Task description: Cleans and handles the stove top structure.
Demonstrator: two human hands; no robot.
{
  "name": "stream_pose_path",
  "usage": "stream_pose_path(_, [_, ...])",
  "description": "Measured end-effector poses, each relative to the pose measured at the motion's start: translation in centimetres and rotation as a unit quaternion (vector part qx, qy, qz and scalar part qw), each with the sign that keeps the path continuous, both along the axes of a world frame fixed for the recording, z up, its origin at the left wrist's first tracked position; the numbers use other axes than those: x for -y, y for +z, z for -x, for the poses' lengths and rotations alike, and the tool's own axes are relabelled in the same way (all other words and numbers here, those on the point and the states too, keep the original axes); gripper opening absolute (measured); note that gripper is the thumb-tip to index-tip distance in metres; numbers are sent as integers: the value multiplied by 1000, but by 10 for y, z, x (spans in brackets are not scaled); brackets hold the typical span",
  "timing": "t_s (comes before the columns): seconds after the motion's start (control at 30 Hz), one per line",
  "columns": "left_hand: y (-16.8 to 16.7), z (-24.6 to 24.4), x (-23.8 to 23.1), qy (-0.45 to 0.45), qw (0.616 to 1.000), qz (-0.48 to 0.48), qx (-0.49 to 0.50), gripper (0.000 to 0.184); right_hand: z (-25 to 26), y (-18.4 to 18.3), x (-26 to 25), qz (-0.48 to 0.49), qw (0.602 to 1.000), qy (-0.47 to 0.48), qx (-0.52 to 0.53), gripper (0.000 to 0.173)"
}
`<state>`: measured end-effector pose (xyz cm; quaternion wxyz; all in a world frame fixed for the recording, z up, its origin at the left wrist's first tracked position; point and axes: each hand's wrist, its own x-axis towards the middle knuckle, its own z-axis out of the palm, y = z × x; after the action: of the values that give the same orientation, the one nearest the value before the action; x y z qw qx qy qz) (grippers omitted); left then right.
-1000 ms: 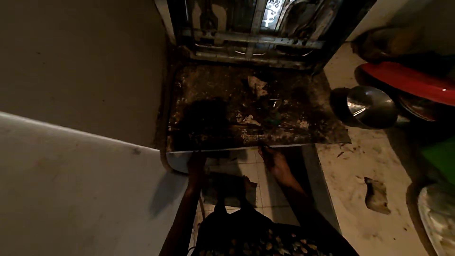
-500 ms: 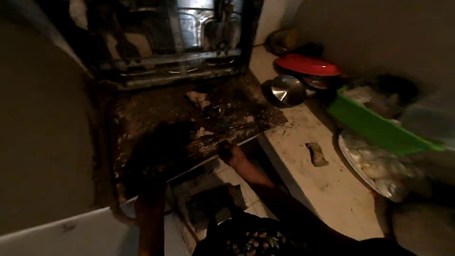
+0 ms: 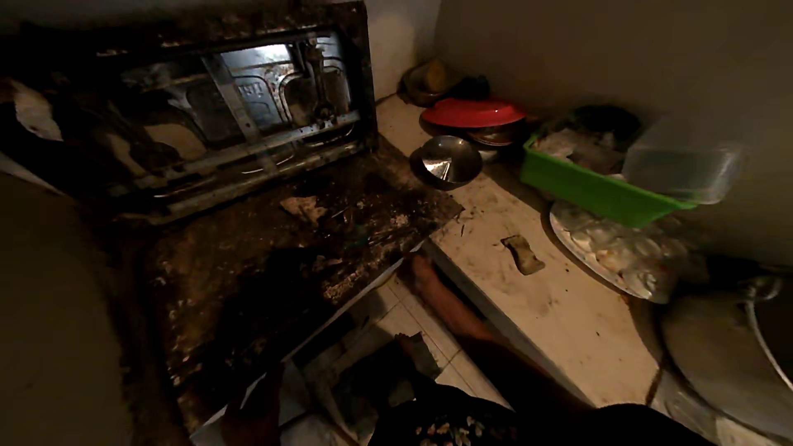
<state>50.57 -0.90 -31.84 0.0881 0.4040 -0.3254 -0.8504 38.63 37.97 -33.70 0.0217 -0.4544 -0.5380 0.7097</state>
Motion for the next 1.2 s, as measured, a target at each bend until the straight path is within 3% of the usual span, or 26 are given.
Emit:
stream_pose_path(0.13, [-7,4,-3,-21,999,22,22,38,20,-15,-60,65,995,-58,-38,28])
stream_pose_path(0.2, [-13,11,-5,-9,1000,19,24,35,17,-17,-60,127,991,-23,-46,35])
stream_pose_path(0.27, [-20,17,-4,3,1000,-4,23,33,16,-16,-47,172,984,-3,-54,32])
stream_pose_path(0.4, [-21,22,-6,7,999,-5,48,43,28,-27,-29,229,971,-54,-51,24])
stream_pose_path(0.63, [-27,14,-1,-39,999,34,-9,47,38,-31,-26,236,966,-94,-35,21])
stream_pose_path(0.9, [-38,11,10,-25,996,-78,27,47,32,-45,-30,223,973,-52,-30,20])
stream_pose_path(1.2, [-24,4,7,-42,998,-28,47,43,32,-44,-36,211,977,-5,-27,23])
